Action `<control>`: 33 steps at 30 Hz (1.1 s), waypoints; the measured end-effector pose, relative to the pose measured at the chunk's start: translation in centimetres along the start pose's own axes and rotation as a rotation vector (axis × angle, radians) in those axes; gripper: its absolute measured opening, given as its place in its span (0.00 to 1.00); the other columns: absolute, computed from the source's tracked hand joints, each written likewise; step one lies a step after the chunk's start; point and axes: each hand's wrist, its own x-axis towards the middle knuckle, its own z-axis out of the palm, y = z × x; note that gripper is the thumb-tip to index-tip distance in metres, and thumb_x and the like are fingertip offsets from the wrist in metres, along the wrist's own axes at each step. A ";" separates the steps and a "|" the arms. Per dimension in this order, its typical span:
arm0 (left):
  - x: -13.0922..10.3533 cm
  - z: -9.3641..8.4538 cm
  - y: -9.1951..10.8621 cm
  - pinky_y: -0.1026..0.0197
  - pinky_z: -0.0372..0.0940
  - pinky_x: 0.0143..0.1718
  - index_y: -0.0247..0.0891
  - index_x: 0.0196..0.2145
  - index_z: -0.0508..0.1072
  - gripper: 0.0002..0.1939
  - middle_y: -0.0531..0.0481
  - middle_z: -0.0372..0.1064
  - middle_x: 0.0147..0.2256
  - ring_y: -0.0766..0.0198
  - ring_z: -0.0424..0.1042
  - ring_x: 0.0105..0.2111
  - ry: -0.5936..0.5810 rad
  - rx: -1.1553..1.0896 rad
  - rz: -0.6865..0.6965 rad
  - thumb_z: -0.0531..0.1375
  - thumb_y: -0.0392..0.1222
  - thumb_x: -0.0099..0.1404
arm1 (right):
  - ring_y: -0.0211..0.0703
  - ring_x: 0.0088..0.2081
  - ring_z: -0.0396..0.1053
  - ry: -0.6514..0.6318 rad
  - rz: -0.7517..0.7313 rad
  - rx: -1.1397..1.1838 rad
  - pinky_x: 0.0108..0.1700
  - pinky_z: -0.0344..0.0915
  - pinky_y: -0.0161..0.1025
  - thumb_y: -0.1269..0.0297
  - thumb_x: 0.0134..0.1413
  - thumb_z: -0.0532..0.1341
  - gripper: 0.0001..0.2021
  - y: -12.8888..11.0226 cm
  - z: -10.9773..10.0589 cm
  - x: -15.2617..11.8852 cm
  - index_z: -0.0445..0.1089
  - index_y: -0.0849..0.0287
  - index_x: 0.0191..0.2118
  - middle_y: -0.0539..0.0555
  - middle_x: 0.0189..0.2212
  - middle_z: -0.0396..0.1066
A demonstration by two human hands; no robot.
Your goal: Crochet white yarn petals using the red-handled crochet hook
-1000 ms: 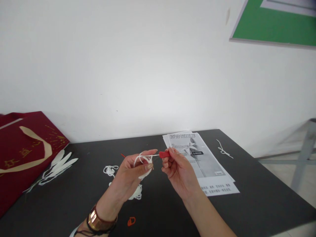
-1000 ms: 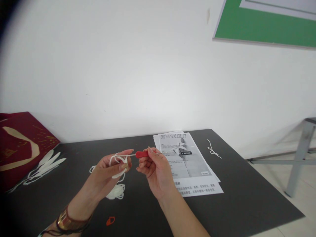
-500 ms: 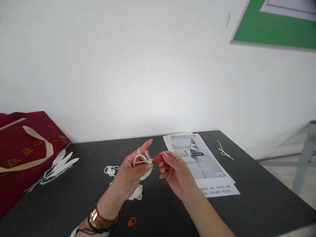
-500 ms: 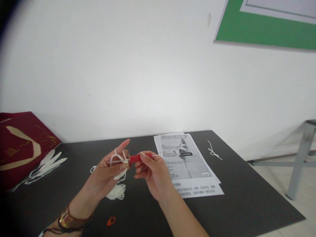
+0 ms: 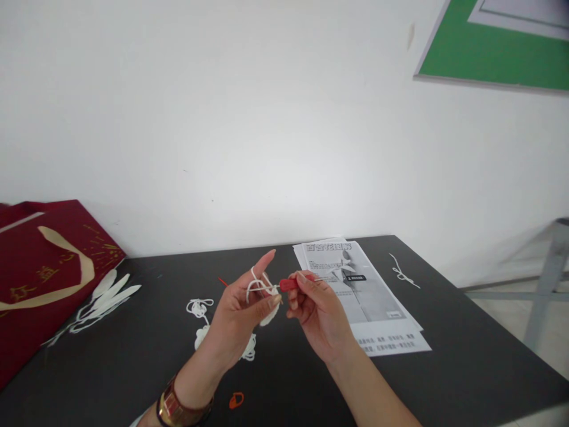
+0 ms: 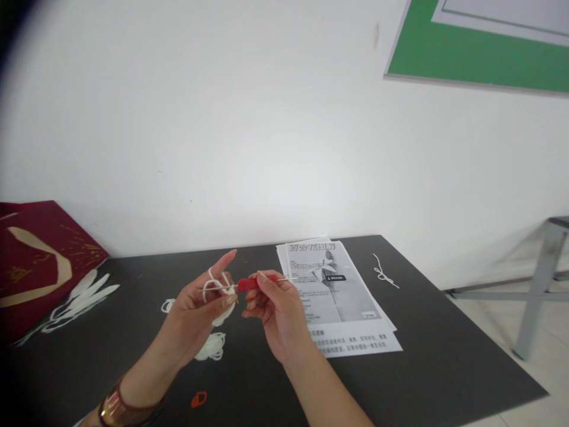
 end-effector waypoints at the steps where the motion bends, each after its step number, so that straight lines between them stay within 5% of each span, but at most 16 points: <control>1: 0.0 0.1 -0.1 0.68 0.55 0.25 0.51 0.56 0.70 0.32 0.57 0.61 0.27 0.72 0.57 0.24 0.014 -0.005 0.019 0.68 0.34 0.55 | 0.31 0.19 0.67 0.006 -0.003 -0.003 0.21 0.73 0.29 0.64 0.49 0.69 0.09 0.1 0.0 0.0 0.74 0.64 0.32 0.49 0.20 0.73; 5: 0.2 0.2 -0.2 0.68 0.55 0.25 0.52 0.58 0.66 0.34 0.57 0.61 0.26 0.72 0.57 0.24 0.018 0.001 0.046 0.67 0.34 0.56 | 0.31 0.19 0.66 0.020 -0.006 0.001 0.21 0.73 0.28 0.63 0.49 0.70 0.10 0.5 0.0 0.1 0.74 0.64 0.33 0.48 0.21 0.72; 16: 0.6 -0.7 0.8 0.66 0.59 0.30 0.43 0.41 0.81 0.15 0.50 0.70 0.31 0.67 0.65 0.30 0.050 0.186 0.035 0.69 0.39 0.54 | 0.31 0.19 0.66 0.036 0.017 0.011 0.20 0.73 0.28 0.63 0.48 0.70 0.10 0.7 -0.1 0.3 0.73 0.64 0.33 0.48 0.20 0.72; 20: 0.7 -0.7 0.6 0.67 0.55 0.25 0.44 0.43 0.80 0.18 0.54 0.67 0.25 0.70 0.61 0.24 0.082 0.217 0.015 0.69 0.39 0.52 | 0.32 0.19 0.67 0.024 0.005 -0.022 0.21 0.73 0.29 0.62 0.47 0.70 0.11 0.9 0.1 0.2 0.73 0.64 0.33 0.49 0.21 0.72; 33: 0.8 -0.8 -0.5 0.66 0.58 0.29 0.48 0.50 0.76 0.26 0.58 0.64 0.23 0.71 0.61 0.24 0.095 0.117 -0.025 0.70 0.35 0.52 | 0.32 0.21 0.69 0.049 -0.029 -0.035 0.25 0.75 0.30 0.61 0.48 0.70 0.11 1.1 0.0 0.4 0.74 0.63 0.33 0.49 0.21 0.73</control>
